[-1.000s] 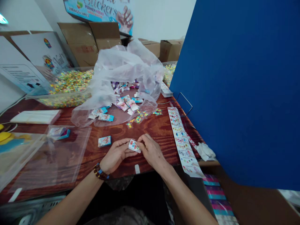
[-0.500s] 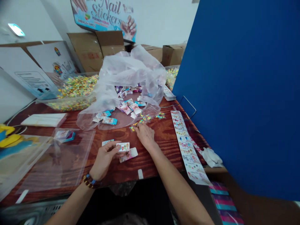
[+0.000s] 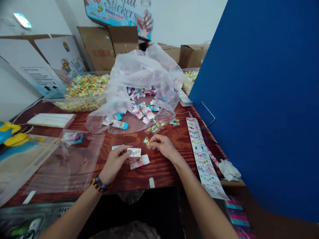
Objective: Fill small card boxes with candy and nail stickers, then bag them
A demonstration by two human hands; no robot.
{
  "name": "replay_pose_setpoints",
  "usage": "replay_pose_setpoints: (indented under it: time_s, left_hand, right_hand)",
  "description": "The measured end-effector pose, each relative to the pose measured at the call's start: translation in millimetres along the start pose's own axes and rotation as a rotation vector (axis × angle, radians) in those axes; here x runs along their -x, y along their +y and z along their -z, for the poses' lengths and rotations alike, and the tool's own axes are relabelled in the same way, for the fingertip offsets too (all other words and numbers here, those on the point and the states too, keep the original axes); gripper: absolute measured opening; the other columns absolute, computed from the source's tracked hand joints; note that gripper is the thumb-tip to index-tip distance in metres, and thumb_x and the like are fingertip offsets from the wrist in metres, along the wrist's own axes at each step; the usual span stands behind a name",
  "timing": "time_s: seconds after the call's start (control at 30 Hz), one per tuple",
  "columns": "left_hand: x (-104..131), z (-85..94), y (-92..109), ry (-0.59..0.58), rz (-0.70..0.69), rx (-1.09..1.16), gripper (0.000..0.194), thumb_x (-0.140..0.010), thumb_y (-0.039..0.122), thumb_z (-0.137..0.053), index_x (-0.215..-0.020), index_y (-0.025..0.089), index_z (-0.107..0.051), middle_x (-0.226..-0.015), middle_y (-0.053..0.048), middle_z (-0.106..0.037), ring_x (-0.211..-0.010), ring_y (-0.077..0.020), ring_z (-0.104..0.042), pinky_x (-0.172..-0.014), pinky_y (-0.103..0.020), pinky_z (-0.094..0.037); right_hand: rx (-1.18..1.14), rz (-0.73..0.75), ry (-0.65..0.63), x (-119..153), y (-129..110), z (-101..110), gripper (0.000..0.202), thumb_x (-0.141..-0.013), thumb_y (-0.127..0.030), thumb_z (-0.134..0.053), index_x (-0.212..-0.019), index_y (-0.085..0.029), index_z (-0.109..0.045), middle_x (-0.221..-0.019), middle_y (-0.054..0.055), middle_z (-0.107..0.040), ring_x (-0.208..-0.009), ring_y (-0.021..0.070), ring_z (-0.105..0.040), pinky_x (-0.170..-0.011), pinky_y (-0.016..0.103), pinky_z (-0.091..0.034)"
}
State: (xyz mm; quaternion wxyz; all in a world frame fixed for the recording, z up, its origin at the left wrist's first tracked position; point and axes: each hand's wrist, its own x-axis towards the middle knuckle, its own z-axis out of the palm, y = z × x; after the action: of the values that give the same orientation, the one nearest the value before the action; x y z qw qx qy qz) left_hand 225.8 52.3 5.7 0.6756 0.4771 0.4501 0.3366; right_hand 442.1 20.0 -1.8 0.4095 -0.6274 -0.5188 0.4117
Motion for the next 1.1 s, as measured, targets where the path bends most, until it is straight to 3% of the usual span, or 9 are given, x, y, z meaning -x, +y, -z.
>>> replay_pose_setpoints:
  time_s: [0.07,0.17,0.43,0.57,0.67,0.77,0.9,1.0,1.1]
  left_hand:
    - [-2,-6.8,1,-0.059,0.031,-0.016,0.032,-0.066,0.033,-0.075,-0.092,0.015,-0.069,-0.083,-0.005,-0.07,-0.066,-0.0189,-0.068,-0.059,-0.031,-0.057]
    - [0,-13.6,2,-0.118,0.041,-0.014,0.031,-0.068,0.034,-0.074,-0.091,0.015,-0.069,-0.081,-0.004,-0.071,-0.061,-0.0179,-0.068,-0.056,-0.03,-0.056]
    - [4,-13.3,3,-0.149,0.018,-0.031,0.031,-0.067,0.04,-0.075,-0.084,0.015,-0.067,-0.079,-0.002,-0.069,-0.062,-0.0158,-0.066,-0.062,-0.03,-0.057]
    - [0,-8.5,4,-0.046,-0.049,-0.017,0.03,-0.063,0.038,-0.077,-0.081,0.015,-0.068,-0.078,-0.003,-0.068,-0.064,-0.0171,-0.065,-0.062,-0.032,-0.057]
    - [-1,-7.0,4,-0.04,-0.12,-0.044,0.027,-0.069,0.038,-0.072,-0.084,0.016,-0.068,-0.084,-0.004,-0.069,-0.072,-0.0195,-0.066,-0.066,-0.034,-0.058]
    - [3,-5.0,0,-0.029,-0.234,-0.252,0.023,-0.082,0.036,-0.061,-0.095,0.019,-0.068,-0.096,-0.006,-0.068,-0.083,-0.0211,-0.066,-0.075,-0.034,-0.056]
    - [12,2.3,-9,-0.057,-0.51,-0.787,0.035,-0.088,0.028,-0.056,-0.122,0.02,-0.057,-0.118,-0.01,-0.061,-0.11,-0.0247,-0.056,-0.098,-0.041,-0.044]
    - [17,6.4,-16,-0.194,-0.608,-1.155,0.045,-0.084,0.023,-0.062,-0.128,0.02,-0.051,-0.12,-0.01,-0.058,-0.114,-0.0282,-0.05,-0.1,-0.046,-0.042]
    - [18,8.0,-23,-0.231,-0.626,-1.318,0.047,-0.084,0.018,-0.061,-0.129,0.019,-0.048,-0.115,-0.009,-0.058,-0.109,-0.0275,-0.051,-0.098,-0.045,-0.044]
  right_hand:
    - [-0.131,0.051,-0.113,10,-9,-1,0.012,-0.074,-0.029,-0.063,-0.076,-0.018,-0.064,-0.066,-0.001,-0.065,-0.058,0.0126,-0.056,-0.058,0.024,-0.044]
    - [0.0,0.13,-0.196,18,-19,-7,0.01,-0.076,-0.024,-0.061,-0.075,-0.018,-0.068,-0.065,-0.002,-0.063,-0.06,0.0125,-0.055,-0.059,0.023,-0.041]
    - [0.317,0.279,-0.156,16,-27,-16,0.013,-0.082,-0.018,-0.059,-0.079,-0.021,-0.071,-0.076,-0.001,-0.067,-0.071,0.0133,-0.059,-0.065,0.023,-0.038]
    - [0.089,0.183,0.013,15,-21,-30,0.013,-0.079,-0.028,-0.064,-0.088,-0.02,-0.067,-0.08,-0.001,-0.066,-0.071,0.0137,-0.058,-0.064,0.023,-0.042]
    - [-0.208,0.026,-0.058,14,-17,-43,0.021,-0.073,-0.038,-0.066,-0.083,-0.019,-0.064,-0.07,-0.002,-0.064,-0.059,0.0126,-0.056,-0.054,0.023,-0.041]
    - [-0.318,-0.053,-0.057,16,-15,-46,0.022,-0.07,-0.04,-0.066,-0.069,-0.019,-0.061,-0.056,-0.004,-0.057,-0.049,0.0103,-0.049,-0.048,0.022,-0.036]
    - [-0.266,-0.124,0.076,26,-10,-22,0.023,-0.067,-0.04,-0.069,-0.068,-0.018,-0.063,-0.053,-0.005,-0.055,-0.048,0.0097,-0.047,-0.048,0.022,-0.033]
    - [-0.164,-0.211,0.074,36,0,-3,0.019,-0.065,-0.036,-0.069,-0.066,-0.018,-0.064,-0.052,-0.004,-0.056,-0.046,0.0097,-0.047,-0.047,0.022,-0.032]
    - [-0.086,-0.247,0.022,42,7,2,0.014,-0.064,-0.03,-0.067,-0.063,-0.017,-0.065,-0.051,-0.004,-0.057,-0.045,0.0097,-0.047,-0.049,0.023,-0.033]
